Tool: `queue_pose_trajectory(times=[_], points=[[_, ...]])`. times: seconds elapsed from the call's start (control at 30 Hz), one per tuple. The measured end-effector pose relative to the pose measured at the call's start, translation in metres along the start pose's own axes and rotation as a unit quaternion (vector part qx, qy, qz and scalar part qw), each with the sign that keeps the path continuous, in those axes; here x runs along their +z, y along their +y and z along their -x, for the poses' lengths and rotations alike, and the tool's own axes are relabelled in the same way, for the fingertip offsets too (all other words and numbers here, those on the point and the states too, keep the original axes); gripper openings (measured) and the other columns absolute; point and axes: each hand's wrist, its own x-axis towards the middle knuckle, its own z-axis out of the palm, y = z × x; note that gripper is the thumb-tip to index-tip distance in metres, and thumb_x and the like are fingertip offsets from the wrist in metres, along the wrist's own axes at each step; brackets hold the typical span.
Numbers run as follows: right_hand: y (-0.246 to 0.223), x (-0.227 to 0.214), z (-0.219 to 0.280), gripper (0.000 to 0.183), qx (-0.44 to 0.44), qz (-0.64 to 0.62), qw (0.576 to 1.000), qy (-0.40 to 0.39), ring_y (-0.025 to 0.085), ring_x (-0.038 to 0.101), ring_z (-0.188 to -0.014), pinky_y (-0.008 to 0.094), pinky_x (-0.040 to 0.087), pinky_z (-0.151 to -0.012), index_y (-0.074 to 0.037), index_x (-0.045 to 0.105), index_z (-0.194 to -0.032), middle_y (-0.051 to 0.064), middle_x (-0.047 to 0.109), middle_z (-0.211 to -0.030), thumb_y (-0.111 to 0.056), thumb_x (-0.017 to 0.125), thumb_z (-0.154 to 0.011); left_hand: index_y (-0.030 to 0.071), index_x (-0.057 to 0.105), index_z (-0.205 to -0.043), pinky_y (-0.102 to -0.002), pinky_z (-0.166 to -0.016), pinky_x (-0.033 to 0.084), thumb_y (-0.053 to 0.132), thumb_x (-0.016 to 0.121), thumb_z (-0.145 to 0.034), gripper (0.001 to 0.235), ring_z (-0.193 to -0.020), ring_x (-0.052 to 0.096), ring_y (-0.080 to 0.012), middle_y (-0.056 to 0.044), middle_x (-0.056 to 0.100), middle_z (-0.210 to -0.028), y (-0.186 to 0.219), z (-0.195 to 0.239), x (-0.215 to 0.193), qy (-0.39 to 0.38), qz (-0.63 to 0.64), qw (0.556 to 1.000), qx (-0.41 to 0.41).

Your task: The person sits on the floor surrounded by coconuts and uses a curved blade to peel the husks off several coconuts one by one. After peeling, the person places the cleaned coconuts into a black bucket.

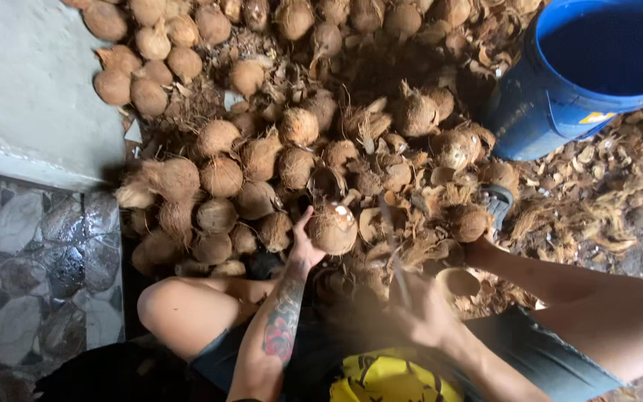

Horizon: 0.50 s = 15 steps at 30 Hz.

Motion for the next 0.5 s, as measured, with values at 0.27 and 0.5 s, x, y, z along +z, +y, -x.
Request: queue_pose_trajectory(times=[0.27,0.5], points=[[0.034,0.025,-0.015,0.018,0.240,-0.083,0.961,-0.114,0.017,0.070,-0.043,0.026,0.051,-0.034,0.000,0.073,-0.088,0.008,0.079,-0.068,-0.003,0.056,-0.083,0.018,0.061,-0.143,-0.067,-0.105,0.050,0.066,0.073,-0.058,0.098,-0.140,0.051,-0.0426,-0.022,0.052,-0.157,-0.008,-0.020,-0.022,0.130,0.034,0.990,-0.035],[-0.032,-0.022,-0.001,0.025,0.191,-0.100,0.975,0.047,0.033,0.075,-0.058,0.045,0.051,-0.055,-0.001,0.071,-0.068,0.020,0.068,-0.059,-0.026,0.074,-0.065,0.006,0.029,-0.163,-0.052,-0.115,0.050,0.015,0.113,-0.017,0.169,-0.135,0.059,-0.0344,-0.024,0.056,-0.149,-0.019,-0.028,-0.036,-0.018,-0.079,0.963,0.256]])
